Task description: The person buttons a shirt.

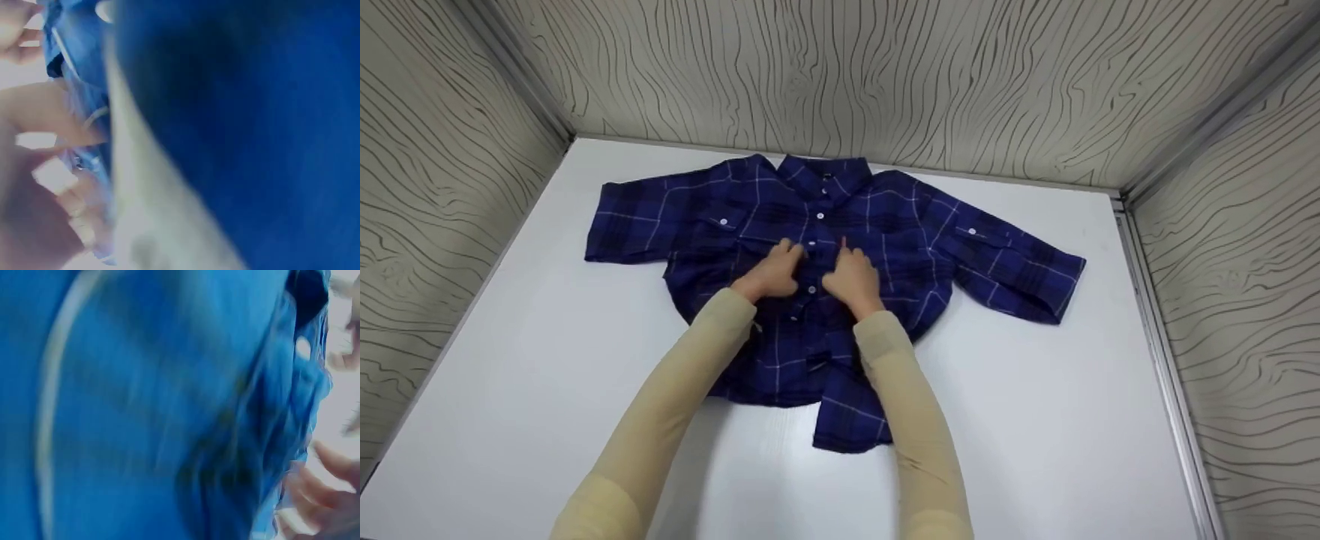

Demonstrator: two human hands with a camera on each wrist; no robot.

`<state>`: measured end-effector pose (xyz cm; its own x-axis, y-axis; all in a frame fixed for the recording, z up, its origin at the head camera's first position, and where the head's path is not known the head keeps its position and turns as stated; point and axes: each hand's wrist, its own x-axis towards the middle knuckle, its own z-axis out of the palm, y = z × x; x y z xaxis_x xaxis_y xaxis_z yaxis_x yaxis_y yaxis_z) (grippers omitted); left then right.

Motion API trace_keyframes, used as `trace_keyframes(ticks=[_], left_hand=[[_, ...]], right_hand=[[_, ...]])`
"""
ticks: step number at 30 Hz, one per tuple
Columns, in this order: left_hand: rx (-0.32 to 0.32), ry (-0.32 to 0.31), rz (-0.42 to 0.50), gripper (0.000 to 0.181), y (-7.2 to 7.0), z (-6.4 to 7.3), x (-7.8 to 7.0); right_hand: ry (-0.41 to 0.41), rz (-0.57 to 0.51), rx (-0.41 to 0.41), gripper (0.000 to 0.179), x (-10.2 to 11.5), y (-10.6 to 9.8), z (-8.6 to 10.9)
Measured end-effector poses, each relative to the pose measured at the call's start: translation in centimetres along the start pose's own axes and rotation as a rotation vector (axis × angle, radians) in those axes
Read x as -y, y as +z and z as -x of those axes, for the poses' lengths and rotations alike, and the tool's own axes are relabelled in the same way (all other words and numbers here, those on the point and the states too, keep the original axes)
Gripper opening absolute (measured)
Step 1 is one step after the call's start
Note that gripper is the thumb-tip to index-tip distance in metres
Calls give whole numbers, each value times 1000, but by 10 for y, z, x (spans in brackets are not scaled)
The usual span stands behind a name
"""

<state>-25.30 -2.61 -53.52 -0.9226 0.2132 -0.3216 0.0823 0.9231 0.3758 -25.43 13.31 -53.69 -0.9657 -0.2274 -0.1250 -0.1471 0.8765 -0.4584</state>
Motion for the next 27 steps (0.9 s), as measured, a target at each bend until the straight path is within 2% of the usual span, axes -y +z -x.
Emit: trace_keyframes(ticks=[2,4,6,8,9,10,11,14,15,16,18,19,20,21,22,24,25,27], left_hand=[[-82,43,145,54,6,-12,-1],[-145,71,274,54,35,-45,13],[-214,103,330,55,72,-82,30],[-266,145,351,56,112,-118,48],[-245,135,372,55,134,-141,57],[-244,125,368,54,148,-156,61],[-269,133,355,53,160,-166,64],[-259,123,385,50,191,-203,74],[-265,118,382,47,203,-218,78],[-299,137,379,45,213,-229,82],[-306,115,390,38,221,-237,85],[-304,79,387,36,219,-234,83],[-304,33,391,32,213,-225,77],[-300,-18,387,29,200,-208,68],[-259,-84,402,28,172,-176,51],[-198,-206,443,23,116,-110,18],[-182,-252,462,21,91,-80,4],[-158,-321,489,16,49,-33,-18]], right_hand=[[-19,-134,-127,16,7,6,-5],[-30,-197,-182,12,12,12,-10],[-25,-183,-176,17,15,19,-14],[-6,-131,-149,27,15,25,-17],[4,-99,-132,32,15,28,-18],[16,-69,-115,37,15,31,-19],[37,-43,-95,41,14,32,-20],[104,-9,-41,46,12,37,-26],[101,-12,-35,45,10,39,-27],[90,-20,-33,41,9,40,-28],[28,-22,-86,28,-16,64,-47],[-14,-28,-105,20,-31,77,-58],[-38,-37,-95,15,-44,88,-68],[-80,-50,-122,14,-55,97,-75],[-75,-62,-111,20,-55,96,-75],[-80,-112,-111,24,-117,149,-123],[-69,-153,-111,24,-140,167,-140],[-54,-266,-139,21,-165,186,-157]])
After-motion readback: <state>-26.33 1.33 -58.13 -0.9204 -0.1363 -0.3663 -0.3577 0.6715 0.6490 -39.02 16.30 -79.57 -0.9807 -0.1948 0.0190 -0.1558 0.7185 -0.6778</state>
